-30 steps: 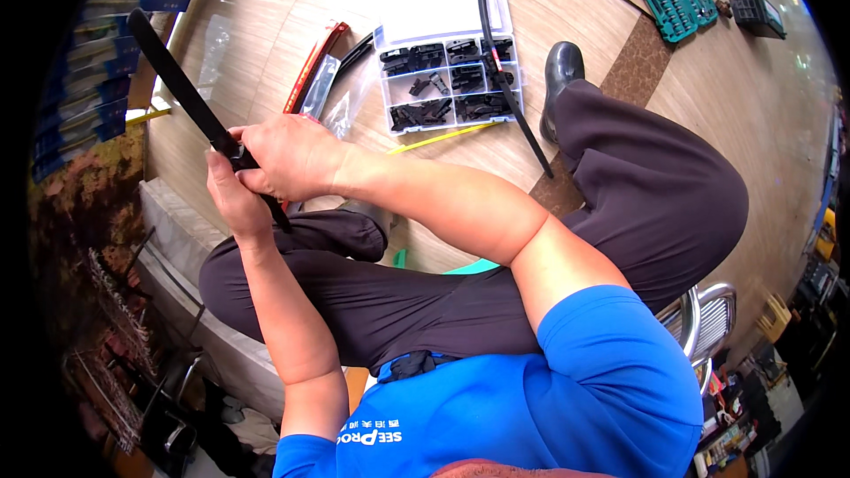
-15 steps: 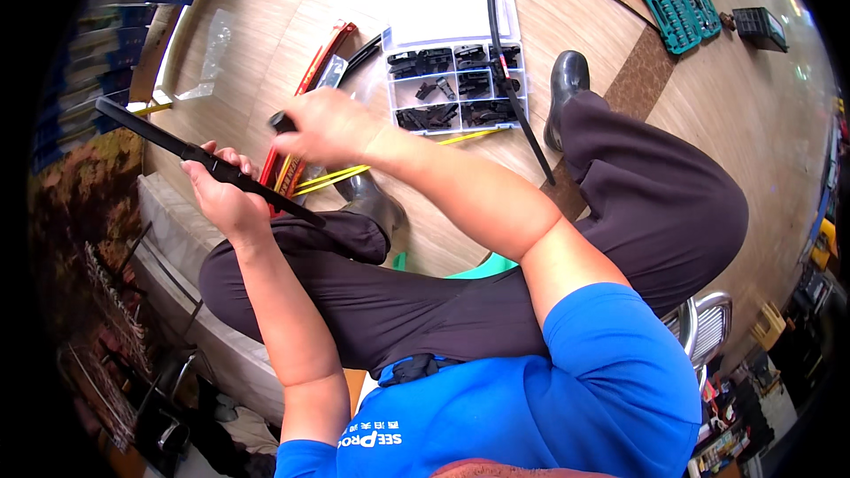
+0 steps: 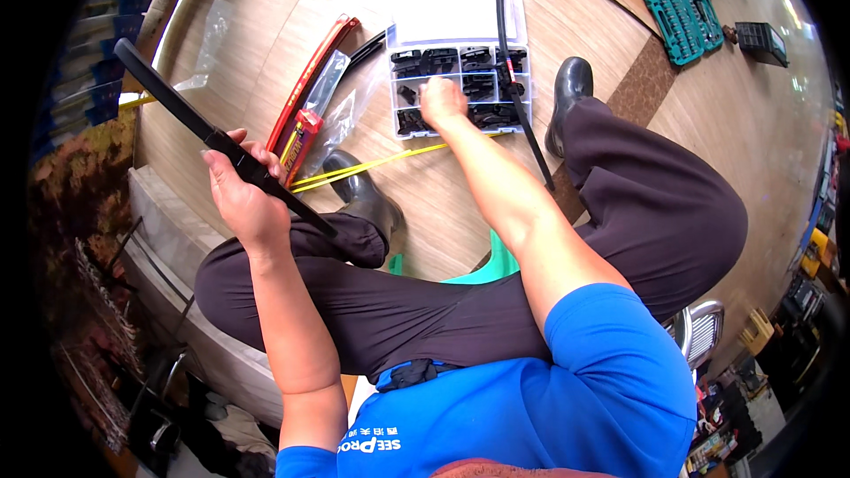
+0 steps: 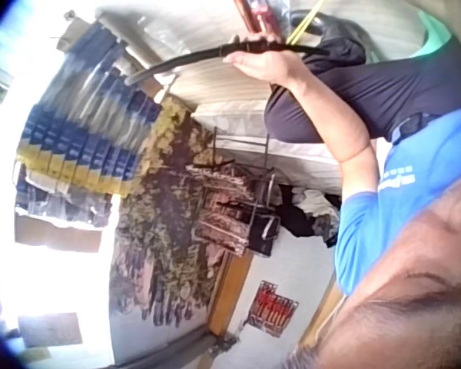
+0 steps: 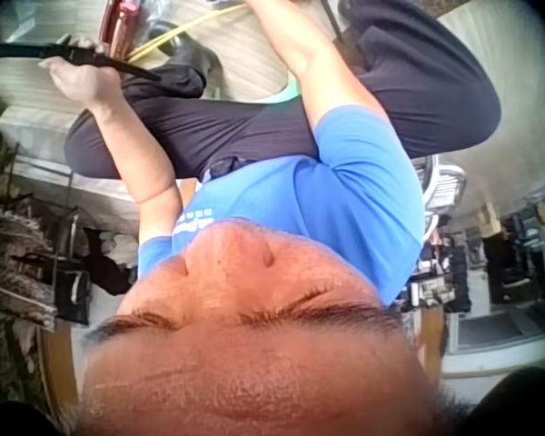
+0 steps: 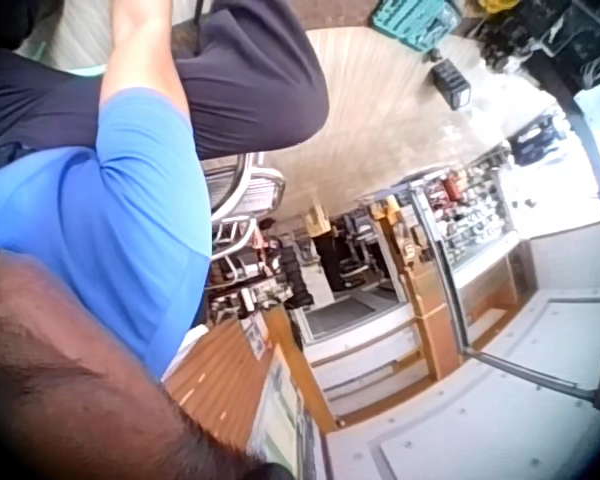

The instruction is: The person assembles windshield wipers by hand, taking components from a plastic organizer and fitting them onto the wiper blades.

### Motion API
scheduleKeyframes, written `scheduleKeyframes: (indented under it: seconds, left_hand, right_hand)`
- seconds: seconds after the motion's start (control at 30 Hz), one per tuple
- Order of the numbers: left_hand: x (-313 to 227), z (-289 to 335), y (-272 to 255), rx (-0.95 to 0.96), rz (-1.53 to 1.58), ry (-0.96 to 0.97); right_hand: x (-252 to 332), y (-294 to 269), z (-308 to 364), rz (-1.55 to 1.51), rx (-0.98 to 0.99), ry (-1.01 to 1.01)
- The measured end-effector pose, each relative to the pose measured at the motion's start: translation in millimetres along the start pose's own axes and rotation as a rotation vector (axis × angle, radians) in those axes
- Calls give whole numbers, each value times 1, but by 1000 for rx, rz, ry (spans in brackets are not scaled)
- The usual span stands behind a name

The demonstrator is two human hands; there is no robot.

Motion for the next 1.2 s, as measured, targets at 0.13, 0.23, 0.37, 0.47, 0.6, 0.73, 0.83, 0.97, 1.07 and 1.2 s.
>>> scheduleKeyframes:
  seconds: [0.13, 0.23, 0.37, 0.47, 0.6, 0.73, 0.83, 0.97, 1.07, 1.2]
  left_hand:
    - [0, 2, 1, -1, 10, 6]
    - [-2, 1, 4, 7, 19, 6]
    - [2, 0, -1, -4, 55, -27]
    - [3, 0, -1, -10, 54, -45]
    - [4, 0, 0, -9, 80, -65]
    - [5, 0, -2, -26, 75, -56]
    - [6, 0, -3, -5, 91, -43]
    - [8, 0, -9, -19, 87, -48]
    - [6, -1, -1, -9, 52, -48]
    - [7, 2, -10, -31, 19, -25]
  right_hand:
    - [-43, -7, -19, 13, 15, 140]
    - [-59, -8, -42, -1, 35, 13]
    - [-73, -20, -32, -509, 459, 288]
    - [-82, -34, -38, -500, 431, 324]
    - [-81, -39, -45, -458, 372, 292]
    - [-72, -36, -46, -440, 350, 244]
    - [-68, -29, -45, -427, 399, 234]
    - [-48, -15, -34, -202, 483, 199]
    - [-48, 1, -49, 412, 312, -17]
    - [-12, 2, -17, 377, 263, 140]
Point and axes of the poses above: each hand's wrist, its own z-axis away from the middle knuckle, its own y-axis out of the palm, x = y × z, the point moved 7 cm from there along -z, towards the middle knuckle, and after that the axes turned 1 degree about y, right-handed, at the moved point
